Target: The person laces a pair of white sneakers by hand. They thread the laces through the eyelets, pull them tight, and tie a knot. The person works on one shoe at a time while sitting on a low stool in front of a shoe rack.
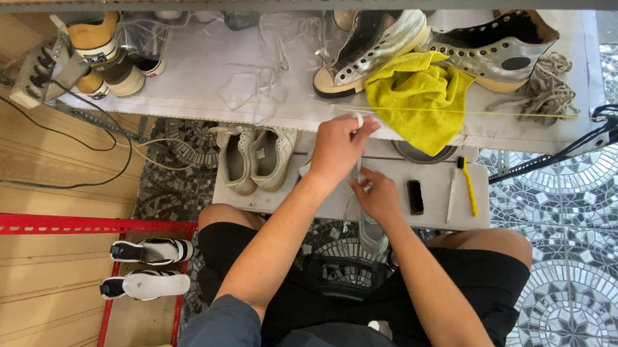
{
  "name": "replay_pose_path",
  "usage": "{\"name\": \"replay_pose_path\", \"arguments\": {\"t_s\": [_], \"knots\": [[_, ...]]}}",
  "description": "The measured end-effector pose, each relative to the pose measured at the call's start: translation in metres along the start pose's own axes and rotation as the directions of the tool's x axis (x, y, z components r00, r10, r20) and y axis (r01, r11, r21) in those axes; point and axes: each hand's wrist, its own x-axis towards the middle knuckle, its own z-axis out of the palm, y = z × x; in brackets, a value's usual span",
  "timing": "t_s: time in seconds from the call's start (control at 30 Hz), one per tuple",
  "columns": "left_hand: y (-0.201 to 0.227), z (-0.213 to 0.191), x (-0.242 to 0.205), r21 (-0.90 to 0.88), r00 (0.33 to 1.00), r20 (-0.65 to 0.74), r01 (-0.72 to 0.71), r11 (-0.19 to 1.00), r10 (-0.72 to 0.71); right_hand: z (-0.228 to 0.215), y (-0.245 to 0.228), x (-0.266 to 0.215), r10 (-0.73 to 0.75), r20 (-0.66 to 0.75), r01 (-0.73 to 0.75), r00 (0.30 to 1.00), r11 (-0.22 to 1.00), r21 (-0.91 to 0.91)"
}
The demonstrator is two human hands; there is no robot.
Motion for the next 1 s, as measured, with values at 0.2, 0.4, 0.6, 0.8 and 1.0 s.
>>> {"name": "replay_pose_path", "arguments": {"t_s": [0.2,0.4,0.6,0.8,1.0], "knots": [[0.097,-0.022,-0.001,-0.288,0.982,0.068,-0.152,0.945,0.178,-0.04,-0.057,0.028,-0.065,-0.019,0.063,0.998,0.995,-0.079],[0.115,-0.056,-0.027,-0.004,0.941,-0.099,-0.327,0.945,0.325,-0.155,-0.179,0.028,-0.189,-0.042,0.188,0.981,0.982,-0.021],[-0.061,0.001,-0.086,0.545,0.589,0.5,0.356,0.759,-0.635,-0.264,-0.256,-0.041,-0.106,-0.116,0.102,0.988,0.994,-0.042],[-0.079,0.049,-0.146,0.583,0.146,0.556,0.633,0.509,-0.818,-0.307,-0.25,-0.09,-0.155,-0.26,0.133,0.953,0.986,-0.099],[-0.078,0.068,-0.147,0.496,0.343,0.483,0.651,0.574,-0.806,-0.371,-0.156,-0.139,-0.103,-0.173,0.085,0.98,0.991,-0.107]]}}
